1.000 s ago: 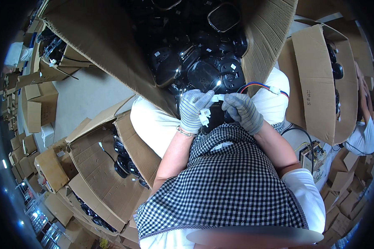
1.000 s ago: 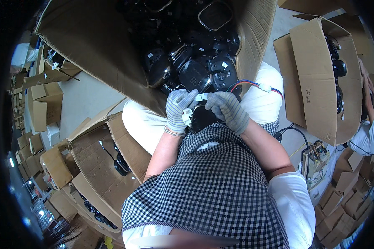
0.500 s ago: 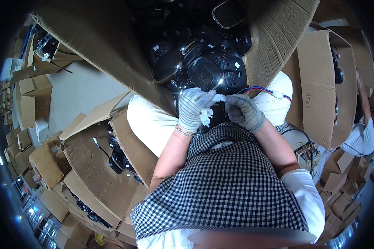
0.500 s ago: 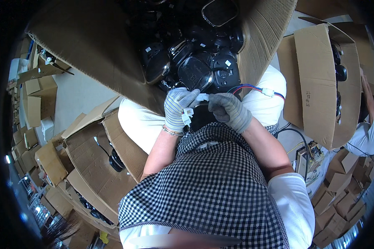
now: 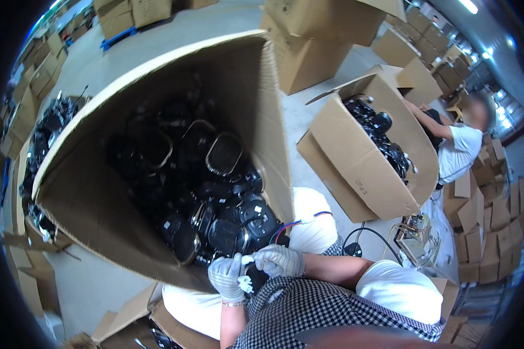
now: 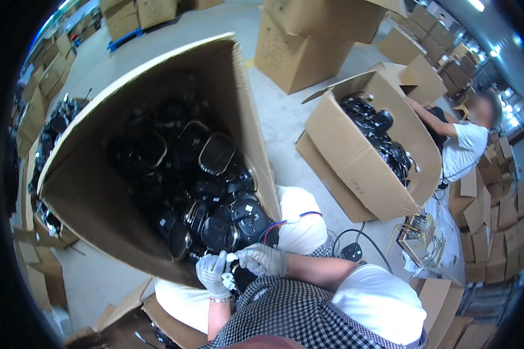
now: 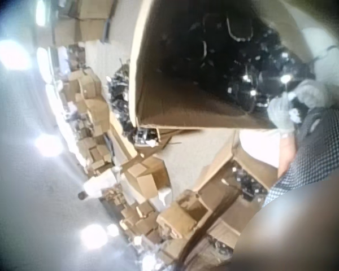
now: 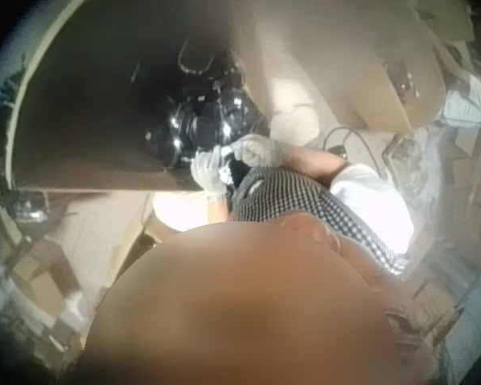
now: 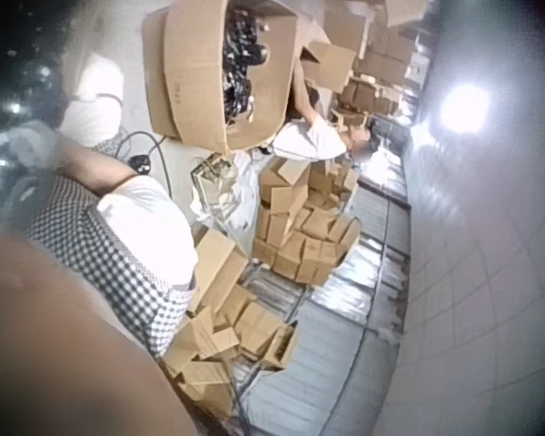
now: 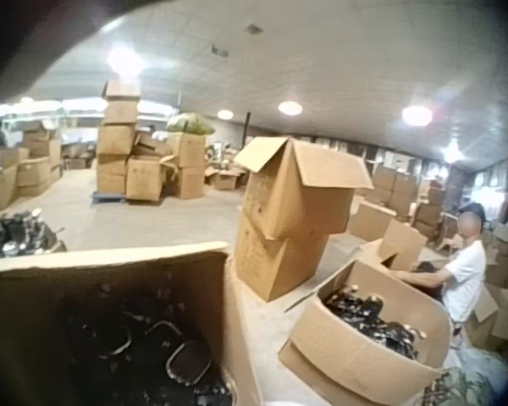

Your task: Connecting wiring harnesses to electronic dashboard display components and inspecting the results.

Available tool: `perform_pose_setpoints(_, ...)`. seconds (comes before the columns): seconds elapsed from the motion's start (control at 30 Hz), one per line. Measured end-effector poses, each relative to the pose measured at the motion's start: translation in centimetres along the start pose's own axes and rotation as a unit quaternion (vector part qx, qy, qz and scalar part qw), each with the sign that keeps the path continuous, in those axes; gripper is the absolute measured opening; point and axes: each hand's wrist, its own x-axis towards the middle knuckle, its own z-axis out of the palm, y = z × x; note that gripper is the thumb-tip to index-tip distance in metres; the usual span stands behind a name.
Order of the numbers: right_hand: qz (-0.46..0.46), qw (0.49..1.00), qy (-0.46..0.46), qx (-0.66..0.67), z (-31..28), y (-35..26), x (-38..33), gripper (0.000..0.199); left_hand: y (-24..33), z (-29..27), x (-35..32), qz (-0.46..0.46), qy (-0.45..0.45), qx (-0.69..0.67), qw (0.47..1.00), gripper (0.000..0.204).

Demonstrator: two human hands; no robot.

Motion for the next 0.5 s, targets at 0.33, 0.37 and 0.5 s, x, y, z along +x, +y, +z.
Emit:
perform_pose_setpoints(0.33, 0.042, 0.995, 0.038, 0.079, -0.5, 0.4, 0.8, 0.022, -0.2, 0.8, -0.7, 0.04, 0.037, 0.04, 0.998, 0.024)
perform_pose_setpoints(0.37, 0.042, 0.994, 0.036, 0.096, -0.7, 0.7, 0.9, 0.021, -0.2, 0.8, -0.8, 0.046, 0.046, 0.042, 0.997, 0.025)
perform_pose_setpoints(0.5, -0.047, 0.994, 0.077, -0.058, 0.7, 0.8, 0.2, 0.025, -0.4, 0.3, -2.3, 0.013, -0.025, 0.009, 1.0, 0.028)
